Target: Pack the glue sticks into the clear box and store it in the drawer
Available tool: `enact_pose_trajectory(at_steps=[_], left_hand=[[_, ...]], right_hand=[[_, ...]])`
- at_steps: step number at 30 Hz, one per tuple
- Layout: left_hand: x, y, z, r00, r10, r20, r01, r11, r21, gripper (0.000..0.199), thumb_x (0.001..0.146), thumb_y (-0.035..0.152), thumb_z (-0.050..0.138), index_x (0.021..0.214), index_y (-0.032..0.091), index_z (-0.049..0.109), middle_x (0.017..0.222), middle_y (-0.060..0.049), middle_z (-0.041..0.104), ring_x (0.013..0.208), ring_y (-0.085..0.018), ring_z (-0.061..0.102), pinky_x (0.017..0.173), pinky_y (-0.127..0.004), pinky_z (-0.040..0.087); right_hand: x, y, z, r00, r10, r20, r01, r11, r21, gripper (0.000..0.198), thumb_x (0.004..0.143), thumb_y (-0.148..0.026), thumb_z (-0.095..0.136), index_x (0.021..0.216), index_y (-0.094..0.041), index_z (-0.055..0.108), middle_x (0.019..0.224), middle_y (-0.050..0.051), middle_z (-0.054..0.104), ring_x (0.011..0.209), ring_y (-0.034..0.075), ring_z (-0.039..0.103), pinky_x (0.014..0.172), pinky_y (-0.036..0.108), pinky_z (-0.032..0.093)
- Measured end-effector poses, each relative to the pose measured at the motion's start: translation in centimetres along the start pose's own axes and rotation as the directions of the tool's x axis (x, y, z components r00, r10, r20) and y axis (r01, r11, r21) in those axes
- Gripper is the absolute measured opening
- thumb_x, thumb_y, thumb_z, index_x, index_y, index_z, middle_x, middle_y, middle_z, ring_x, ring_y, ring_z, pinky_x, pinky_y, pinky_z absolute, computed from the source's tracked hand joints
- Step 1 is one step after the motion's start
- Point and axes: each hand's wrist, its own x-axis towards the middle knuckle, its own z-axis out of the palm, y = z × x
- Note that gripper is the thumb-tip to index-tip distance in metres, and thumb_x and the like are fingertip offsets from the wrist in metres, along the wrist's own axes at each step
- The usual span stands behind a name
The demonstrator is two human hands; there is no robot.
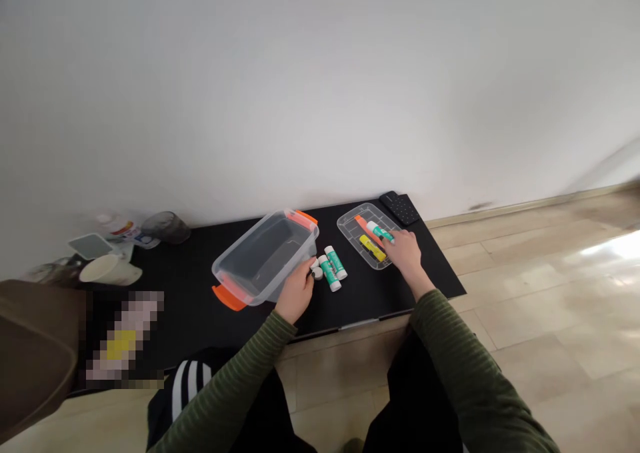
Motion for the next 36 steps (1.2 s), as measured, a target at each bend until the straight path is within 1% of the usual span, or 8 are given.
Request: enact_pose_trajectory(at_steps=[8,15,18,20,23,25,29,36], left_hand=[[0.0,-0.9,1.1,0.986,0.143,0.090,-0.166,0.908,0.384,0.040,0.084,0.002,0.040,0.116,0.013,0.061,0.125,-0.016,0.059,0.120,-0.025,0.053,0.107,-0.044,0.043],[-0.3,-0.3,1.1,0.979,0.156,0.129,-0.201,0.841,0.503,0.039,0.080,-0.003,0.039,0.109,0.015,0.060,0.121,-0.015,0.054,0.113,-0.026,0.051,0.100,-0.046,0.045],[-0.2,-0.2,1.3,0.982,0.136,0.131,-0.185,0.844,0.503,0.035,0.081,-0.002,0.040,0.105,0.015,0.059,0.119,-0.015,0.052,0.111,-0.027,0.050,0.097,-0.046,0.045],[-0.2,-0.1,1.4,0.985,0.118,0.129,-0.166,0.857,0.487,0.031,0.081,-0.001,0.041,0.102,0.015,0.058,0.117,-0.015,0.051,0.110,-0.028,0.050,0.095,-0.045,0.046],[-0.2,0.1,1.4,0.986,0.102,0.131,-0.150,0.887,0.436,0.027,0.082,0.001,0.044,0.101,0.016,0.056,0.116,-0.014,0.049,0.110,-0.028,0.050,0.094,-0.046,0.046],[-0.2,0.2,1.4,0.986,0.094,0.139,-0.142,0.910,0.389,0.025,0.082,0.001,0.045,0.100,0.016,0.054,0.115,-0.014,0.048,0.110,-0.028,0.050,0.096,-0.048,0.044],[-0.3,0.3,1.1,0.984,0.102,0.147,-0.149,0.922,0.358,0.025,0.080,0.000,0.047,0.098,0.016,0.051,0.112,-0.013,0.048,0.108,-0.027,0.049,0.098,-0.048,0.042],[-0.4,1.0,0.7,0.986,0.111,0.125,-0.148,0.930,0.336,0.022,0.081,0.002,0.047,0.096,0.018,0.048,0.106,-0.010,0.049,0.103,-0.025,0.051,0.095,-0.046,0.044]], right_hand=[[1.1,-0.4,2.3,0.993,0.080,0.091,-0.074,0.995,-0.068,0.037,0.089,-0.037,0.049,0.111,-0.015,0.069,0.111,0.015,0.065,0.109,0.027,0.055,0.086,0.032,0.039],[0.5,-1.1,2.4,0.996,0.050,0.076,-0.050,0.999,0.000,0.029,0.087,-0.035,0.053,0.108,-0.020,0.068,0.109,0.010,0.065,0.107,0.026,0.054,0.078,0.031,0.042],[-0.3,-2.5,2.2,0.994,-0.088,-0.060,0.091,0.995,0.039,0.026,0.089,-0.030,0.051,0.107,-0.018,0.067,0.108,0.012,0.064,0.110,0.028,0.051,0.083,0.034,0.044],[-1.3,-4.0,2.3,0.968,-0.232,-0.098,0.240,0.968,0.078,0.023,0.091,-0.026,0.050,0.104,-0.019,0.068,0.106,0.012,0.065,0.110,0.027,0.051,0.086,0.035,0.044],[-3.3,-6.6,3.0,0.900,-0.436,-0.028,0.436,0.892,0.121,0.020,0.093,-0.025,0.049,0.101,-0.021,0.068,0.103,0.009,0.065,0.107,0.024,0.053,0.088,0.033,0.044],[-4.5,-7.9,3.7,0.862,-0.504,0.046,0.497,0.860,0.114,0.019,0.093,-0.025,0.050,0.101,-0.021,0.067,0.103,0.009,0.065,0.106,0.023,0.053,0.088,0.032,0.043],[-5.3,-9.0,5.0,0.877,-0.456,0.150,0.453,0.890,0.059,0.017,0.091,-0.026,0.055,0.103,-0.019,0.065,0.104,0.009,0.064,0.108,0.024,0.053,0.085,0.031,0.043],[-4.9,-9.4,5.8,0.934,-0.314,0.172,0.314,0.949,0.027,0.022,0.090,-0.030,0.057,0.108,-0.018,0.059,0.107,0.010,0.063,0.107,0.024,0.056,0.082,0.030,0.043]])
